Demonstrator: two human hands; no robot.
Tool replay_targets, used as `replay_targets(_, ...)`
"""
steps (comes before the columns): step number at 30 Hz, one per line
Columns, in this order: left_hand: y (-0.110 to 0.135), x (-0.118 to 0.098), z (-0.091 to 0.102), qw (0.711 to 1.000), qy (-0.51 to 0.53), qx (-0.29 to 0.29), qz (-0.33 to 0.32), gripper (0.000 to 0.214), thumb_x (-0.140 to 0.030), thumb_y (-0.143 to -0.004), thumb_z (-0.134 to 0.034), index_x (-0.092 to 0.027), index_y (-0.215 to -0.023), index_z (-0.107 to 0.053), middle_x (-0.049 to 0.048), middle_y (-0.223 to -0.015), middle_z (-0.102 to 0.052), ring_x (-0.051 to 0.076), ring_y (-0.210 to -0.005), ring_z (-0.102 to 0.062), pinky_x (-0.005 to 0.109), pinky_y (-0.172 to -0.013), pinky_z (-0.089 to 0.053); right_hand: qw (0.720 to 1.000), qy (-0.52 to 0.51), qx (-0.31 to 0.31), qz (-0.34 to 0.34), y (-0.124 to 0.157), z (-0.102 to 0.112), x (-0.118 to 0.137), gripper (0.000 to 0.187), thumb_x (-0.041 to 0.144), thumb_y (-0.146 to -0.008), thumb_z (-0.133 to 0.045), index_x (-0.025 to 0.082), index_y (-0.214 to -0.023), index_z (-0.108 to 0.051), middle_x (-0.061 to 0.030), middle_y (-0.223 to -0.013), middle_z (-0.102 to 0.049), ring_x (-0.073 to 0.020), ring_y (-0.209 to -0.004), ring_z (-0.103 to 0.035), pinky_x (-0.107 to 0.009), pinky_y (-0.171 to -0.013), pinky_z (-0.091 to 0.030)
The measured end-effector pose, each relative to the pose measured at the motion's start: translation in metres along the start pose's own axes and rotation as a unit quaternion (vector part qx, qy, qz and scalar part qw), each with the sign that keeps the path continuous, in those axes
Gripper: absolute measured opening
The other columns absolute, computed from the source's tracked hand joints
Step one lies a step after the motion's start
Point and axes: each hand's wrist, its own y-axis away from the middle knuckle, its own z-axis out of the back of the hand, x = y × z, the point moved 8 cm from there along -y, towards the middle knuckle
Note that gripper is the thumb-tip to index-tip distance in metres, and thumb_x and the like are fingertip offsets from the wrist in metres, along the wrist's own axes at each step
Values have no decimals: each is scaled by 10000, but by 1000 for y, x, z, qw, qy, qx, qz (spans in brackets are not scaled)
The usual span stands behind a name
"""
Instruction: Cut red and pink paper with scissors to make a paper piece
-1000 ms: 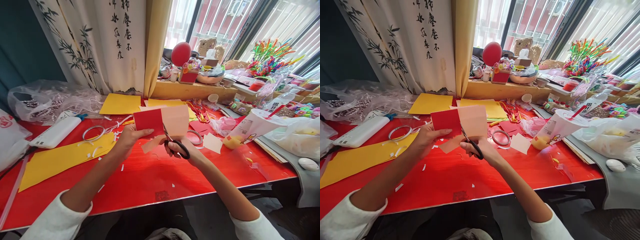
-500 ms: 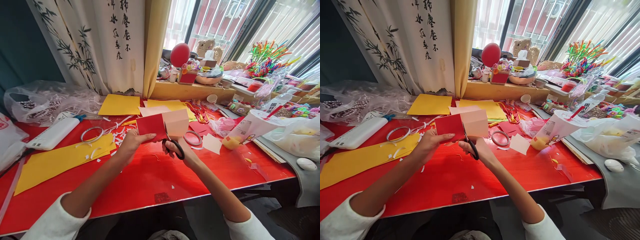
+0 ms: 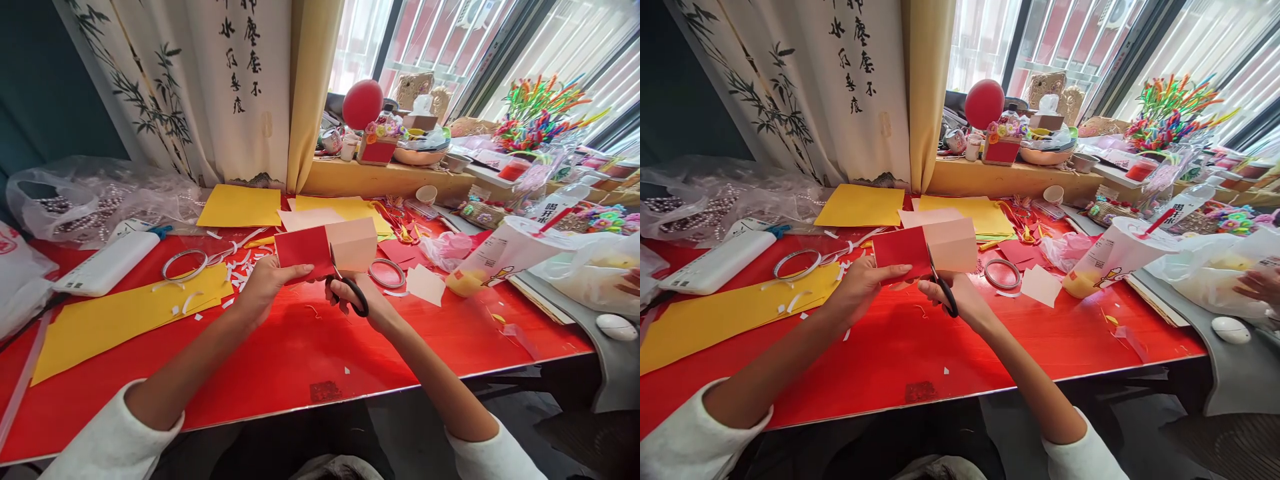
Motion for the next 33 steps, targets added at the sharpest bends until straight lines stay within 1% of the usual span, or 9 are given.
replay_targets(4, -2, 4, 4, 1000, -11, -15, 11, 177, -273, -673, -741, -142, -791, -719, 63, -853, -738, 210, -812, -668, 325, -801, -496, 1000, -12, -18, -4, 1, 0, 3, 428, 577, -731, -612, 155, -798, -601, 7, -607, -500, -96, -526, -446, -231, -456, -325)
replay_targets(8, -2, 7, 3, 1000, 6, -1, 22, 188, -249, -678, -733, -141, -831, -712, 69, -880, -735, 206, -814, -664, 324, -796, -499, 999, -17, -40, -25, 3, 2, -1, 378, 530, -698, -663, 162, -702, -572, 30, -542, -473, -80, -477, -403, -232, -451, -293)
replay_targets(11, -2, 6, 3, 1000, 4, 1, 18, 188, -237, -682, -727, -138, -841, -708, 71, -880, -734, 206, -821, -665, 325, -805, -496, 998, -17, -50, -21, 3, 2, -3, 377, 526, -689, -671, 162, -687, -576, 31, -532, -471, -85, -477, -413, -234, -453, -296)
replay_targets(16, -2, 6, 3, 1000, 1, 0, 9, 169, -241, -680, -722, -140, -815, -702, 70, -877, -730, 207, -833, -660, 320, -805, -489, 997, -40, -66, -17, 2, 1, -7, 407, 558, -695, -654, 157, -743, -605, 33, -538, -472, -91, -480, -431, -235, -457, -307)
replay_targets(19, -2, 6, 4, 1000, -2, -6, 12, 162, -244, -677, -723, -141, -800, -702, 69, -880, -728, 210, -839, -657, 322, -810, -485, 996, -51, -72, -18, 2, 1, -9, 389, 539, -684, -676, 159, -721, -600, 38, -527, -466, -87, -474, -425, -231, -454, -306)
replay_targets(24, -3, 5, 4, 1000, -4, -8, 11, 162, -250, -676, -720, -145, -799, -709, 63, -870, -732, 207, -827, -661, 316, -795, -488, 995, -53, -79, -12, 1, 1, -12, 374, 530, -702, -670, 161, -739, -627, 39, -522, -471, -85, -470, -419, -229, -457, -311)
replay_targets(27, -2, 5, 6, 1000, -2, -18, 13, 174, -249, -660, -730, -147, -799, -706, 64, -878, -731, 209, -829, -661, 318, -788, -494, 995, -47, -85, -10, 0, 2, -14, 345, 504, -699, -683, 165, -714, -619, 40, -512, -464, -87, -471, -417, -228, -456, -309)
replay_targets(31, -3, 7, 6, 1000, 0, -20, 16, 143, -245, -664, -725, -149, -768, -702, 56, -843, -728, 200, -803, -657, 312, -772, -495, 995, -47, -90, -9, 0, 3, -18, 333, 480, -711, -680, 171, -639, -578, 40, -512, -459, -84, -473, -421, -224, -459, -317)
replay_targets(33, -3, 7, 7, 1000, -2, -21, 15, 121, -243, -669, -722, -150, -742, -701, 49, -816, -723, 191, -783, -651, 307, -772, -489, 994, -49, -94, -10, 0, 3, -19, 323, 467, -709, -686, 169, -637, -584, 40, -516, -463, -83, -472, -424, -223, -464, -329)
